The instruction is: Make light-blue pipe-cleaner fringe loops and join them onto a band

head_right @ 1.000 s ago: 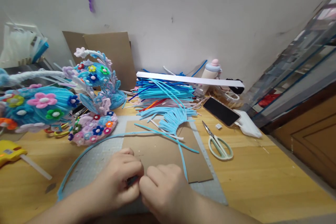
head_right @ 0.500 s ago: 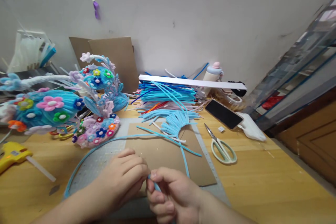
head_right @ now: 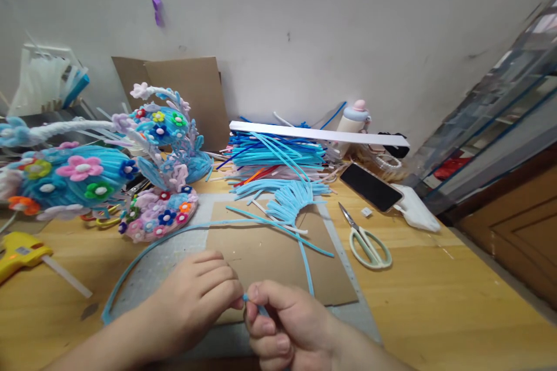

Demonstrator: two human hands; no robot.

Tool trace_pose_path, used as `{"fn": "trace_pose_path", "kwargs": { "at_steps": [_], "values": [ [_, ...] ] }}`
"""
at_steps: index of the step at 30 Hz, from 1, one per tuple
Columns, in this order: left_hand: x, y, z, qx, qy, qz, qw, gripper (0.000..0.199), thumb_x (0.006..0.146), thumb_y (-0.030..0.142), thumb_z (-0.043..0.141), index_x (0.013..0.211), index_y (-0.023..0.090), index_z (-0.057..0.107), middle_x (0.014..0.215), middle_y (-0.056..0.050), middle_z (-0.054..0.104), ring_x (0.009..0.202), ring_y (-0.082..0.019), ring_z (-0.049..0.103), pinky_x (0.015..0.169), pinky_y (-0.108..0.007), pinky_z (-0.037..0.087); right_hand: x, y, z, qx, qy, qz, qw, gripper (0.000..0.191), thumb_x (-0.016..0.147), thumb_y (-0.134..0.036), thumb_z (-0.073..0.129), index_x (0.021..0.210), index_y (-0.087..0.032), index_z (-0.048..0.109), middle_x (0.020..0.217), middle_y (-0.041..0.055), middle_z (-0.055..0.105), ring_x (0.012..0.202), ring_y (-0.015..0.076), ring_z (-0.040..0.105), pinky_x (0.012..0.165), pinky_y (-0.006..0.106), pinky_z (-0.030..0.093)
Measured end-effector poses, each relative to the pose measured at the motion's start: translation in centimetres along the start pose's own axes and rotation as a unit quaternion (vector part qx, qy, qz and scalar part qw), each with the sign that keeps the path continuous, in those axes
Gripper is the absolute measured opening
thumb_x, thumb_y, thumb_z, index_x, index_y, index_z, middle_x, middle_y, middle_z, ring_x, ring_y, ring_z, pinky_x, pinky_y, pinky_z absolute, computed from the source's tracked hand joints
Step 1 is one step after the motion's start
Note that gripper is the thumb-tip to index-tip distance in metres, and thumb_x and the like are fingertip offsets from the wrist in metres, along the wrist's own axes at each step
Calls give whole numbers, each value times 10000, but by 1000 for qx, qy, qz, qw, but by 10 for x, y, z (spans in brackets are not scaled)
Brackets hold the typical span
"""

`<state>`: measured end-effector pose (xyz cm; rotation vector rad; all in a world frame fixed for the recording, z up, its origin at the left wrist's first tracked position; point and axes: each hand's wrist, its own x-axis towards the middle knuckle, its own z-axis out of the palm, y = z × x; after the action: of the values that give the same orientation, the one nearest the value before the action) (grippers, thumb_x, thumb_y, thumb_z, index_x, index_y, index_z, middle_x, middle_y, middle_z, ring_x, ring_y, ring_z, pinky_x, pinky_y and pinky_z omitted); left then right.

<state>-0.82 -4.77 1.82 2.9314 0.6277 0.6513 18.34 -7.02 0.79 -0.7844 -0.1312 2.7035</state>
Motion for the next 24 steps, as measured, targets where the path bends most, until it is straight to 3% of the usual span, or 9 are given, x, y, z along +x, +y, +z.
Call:
{"fn": "trace_pose_path", "kwargs": {
  "at_steps": [6,11,19,24],
  "values": [
    [3,3,0,-1,17,-5,1000,171,883,196,402,746,160,497,669,-9,560,606,-136,460,585,-280,336,-1,0,2,-30,-5,19,999,197,745,-255,441,615,-140,535,410,-76,401,275,25,309,302,152,147],
    [3,4,6,-49,31,-81,995,172,890,226,399,778,163,513,668,-8,562,619,-132,477,560,-252,334,-1,-2,-1,-15,11,-6,1000,237,747,-259,444,555,-132,502,384,-81,370,267,13,269,300,133,131],
    [3,5,1,-74,-34,-29,996,103,831,151,420,743,176,467,673,2,561,616,-133,463,574,-266,328,0,2,-3,-30,55,-42,997,197,722,-179,470,530,-139,470,386,-86,352,264,6,237,299,128,120],
    [4,5,2,-75,-13,-61,995,91,819,151,431,754,181,488,642,5,550,602,-136,470,549,-262,313,1,-1,-8,-4,-3,11,1000,221,726,-246,440,545,-140,508,386,-73,369,269,23,278,298,137,156]
  ]
}}
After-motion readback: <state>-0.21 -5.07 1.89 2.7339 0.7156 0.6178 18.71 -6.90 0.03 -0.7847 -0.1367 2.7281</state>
